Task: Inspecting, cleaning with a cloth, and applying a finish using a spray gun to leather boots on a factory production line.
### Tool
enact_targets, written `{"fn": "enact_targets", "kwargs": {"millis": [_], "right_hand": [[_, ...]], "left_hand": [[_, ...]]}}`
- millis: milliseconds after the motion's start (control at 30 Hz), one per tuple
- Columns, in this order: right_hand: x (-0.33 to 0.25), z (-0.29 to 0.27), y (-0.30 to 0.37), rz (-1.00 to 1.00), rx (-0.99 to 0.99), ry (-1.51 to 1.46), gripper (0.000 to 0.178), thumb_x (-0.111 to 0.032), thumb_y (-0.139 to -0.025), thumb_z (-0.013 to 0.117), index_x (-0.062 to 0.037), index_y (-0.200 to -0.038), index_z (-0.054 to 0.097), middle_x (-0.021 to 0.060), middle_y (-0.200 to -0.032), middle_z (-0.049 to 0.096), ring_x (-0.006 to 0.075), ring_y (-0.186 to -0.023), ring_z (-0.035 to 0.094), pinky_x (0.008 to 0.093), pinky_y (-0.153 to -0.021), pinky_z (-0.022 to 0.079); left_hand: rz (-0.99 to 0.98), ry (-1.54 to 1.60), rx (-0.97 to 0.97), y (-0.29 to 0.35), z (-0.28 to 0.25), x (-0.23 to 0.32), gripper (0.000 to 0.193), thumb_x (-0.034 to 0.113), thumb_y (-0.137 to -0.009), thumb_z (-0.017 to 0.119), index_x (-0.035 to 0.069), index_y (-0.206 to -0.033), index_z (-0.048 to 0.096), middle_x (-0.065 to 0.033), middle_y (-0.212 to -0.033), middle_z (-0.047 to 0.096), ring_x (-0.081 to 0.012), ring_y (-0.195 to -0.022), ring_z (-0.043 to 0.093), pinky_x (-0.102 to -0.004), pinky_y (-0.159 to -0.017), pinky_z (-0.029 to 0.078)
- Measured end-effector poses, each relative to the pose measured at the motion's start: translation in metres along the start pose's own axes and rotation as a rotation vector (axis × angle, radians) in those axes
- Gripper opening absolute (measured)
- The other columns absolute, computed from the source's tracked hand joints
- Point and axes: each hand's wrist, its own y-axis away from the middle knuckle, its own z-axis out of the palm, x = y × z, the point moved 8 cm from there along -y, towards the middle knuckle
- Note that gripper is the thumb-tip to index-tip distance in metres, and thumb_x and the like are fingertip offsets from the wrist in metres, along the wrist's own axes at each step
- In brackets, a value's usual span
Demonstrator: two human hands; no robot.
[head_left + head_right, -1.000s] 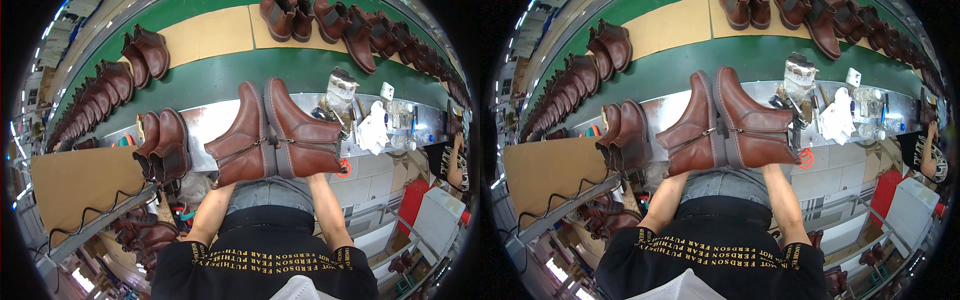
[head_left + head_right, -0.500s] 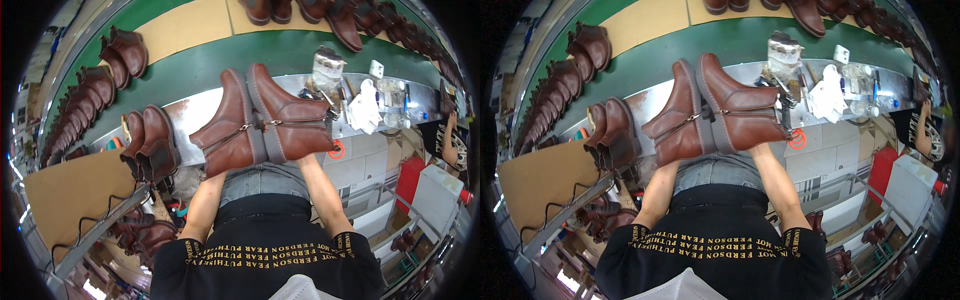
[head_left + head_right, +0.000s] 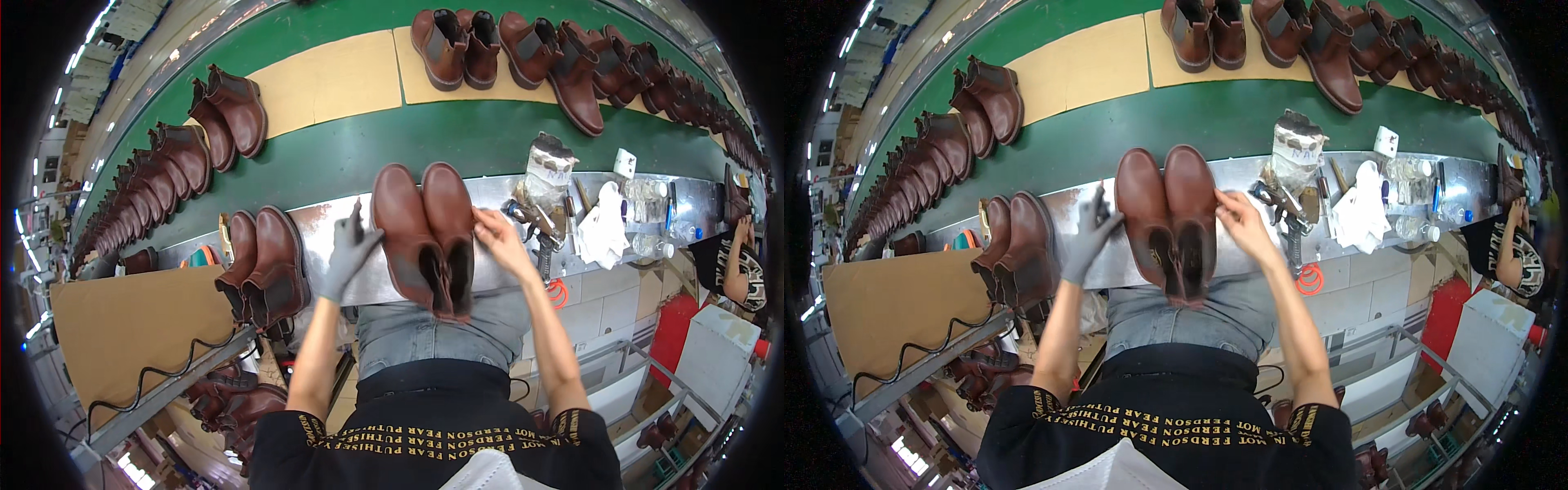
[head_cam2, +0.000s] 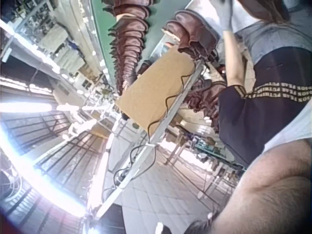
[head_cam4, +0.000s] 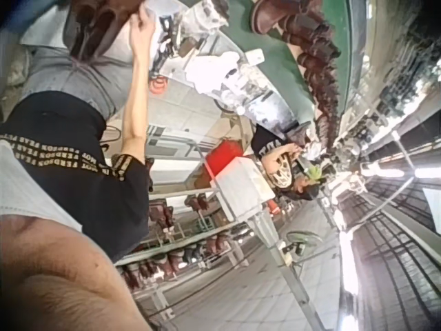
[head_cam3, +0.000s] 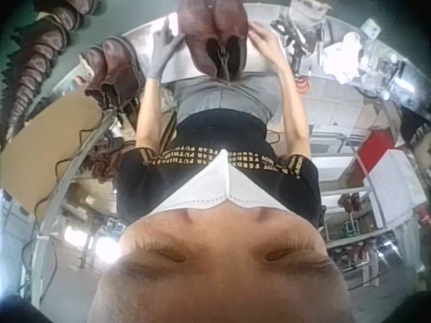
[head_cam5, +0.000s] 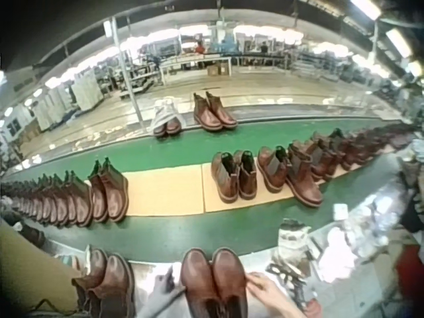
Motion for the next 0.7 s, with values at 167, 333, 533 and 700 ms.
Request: {"fn": "enact_targets", "kwargs": {"millis": [167, 333, 533, 700], "right_hand": [[-0.035, -0.004, -0.059, 0.187, -0.150, 0.279, 0.070, -0.048, -0.086, 0.055, 0.0061, -0.129, 0.046, 0.0230, -0.125, 0.050, 0.0311, -0.113, 0.053, 0.0367, -0.095, 0.043], [-0.053, 0.043, -0.078, 0.244, -0.155, 0.827, 0.111, -0.062, -0.068, 0.068, 0.0158, -0.135, 0.025, 0.0372, -0.124, 0.041, 0.0486, -0.110, 0.049, 0.0460, -0.096, 0.042], [-0.050, 0.030, -0.074, 0.181, -0.073, 0.676, 0.090, -0.042, -0.070, 0.075, 0.0121, -0.131, 0.037, 0.0306, -0.116, 0.052, 0.0436, -0.106, 0.054, 0.0446, -0.091, 0.046], [-0.045, 0.004, -0.068, 0.147, 0.013, 0.513, 0.077, -0.033, -0.069, 0.076, 0.0064, -0.127, 0.046, 0.0266, -0.111, 0.058, 0.0408, -0.105, 0.056, 0.0430, -0.090, 0.046]], "left_hand": [[-0.215, 0.201, -0.217, -0.070, 0.010, 0.035, 0.098, 0.048, -0.072, 0.070, -0.009, -0.138, 0.026, -0.0322, -0.117, 0.048, -0.0352, -0.105, 0.050, -0.0392, -0.092, 0.041], [-0.271, -0.362, -0.039, -0.075, 0.024, 0.054, 0.111, 0.053, -0.065, 0.071, -0.009, -0.139, 0.017, -0.0368, -0.119, 0.046, -0.0499, -0.106, 0.049, -0.0511, -0.099, 0.032], [-0.200, -0.157, 0.000, -0.075, 0.003, 0.043, 0.100, 0.044, -0.059, 0.080, -0.008, -0.131, 0.034, -0.0286, -0.115, 0.056, -0.0411, -0.106, 0.056, -0.0427, -0.092, 0.044], [-0.125, 0.156, 0.074, -0.066, -0.012, 0.037, 0.087, 0.029, -0.058, 0.085, -0.007, -0.126, 0.044, -0.0231, -0.117, 0.057, -0.0304, -0.107, 0.057, -0.0356, -0.092, 0.047]]}}
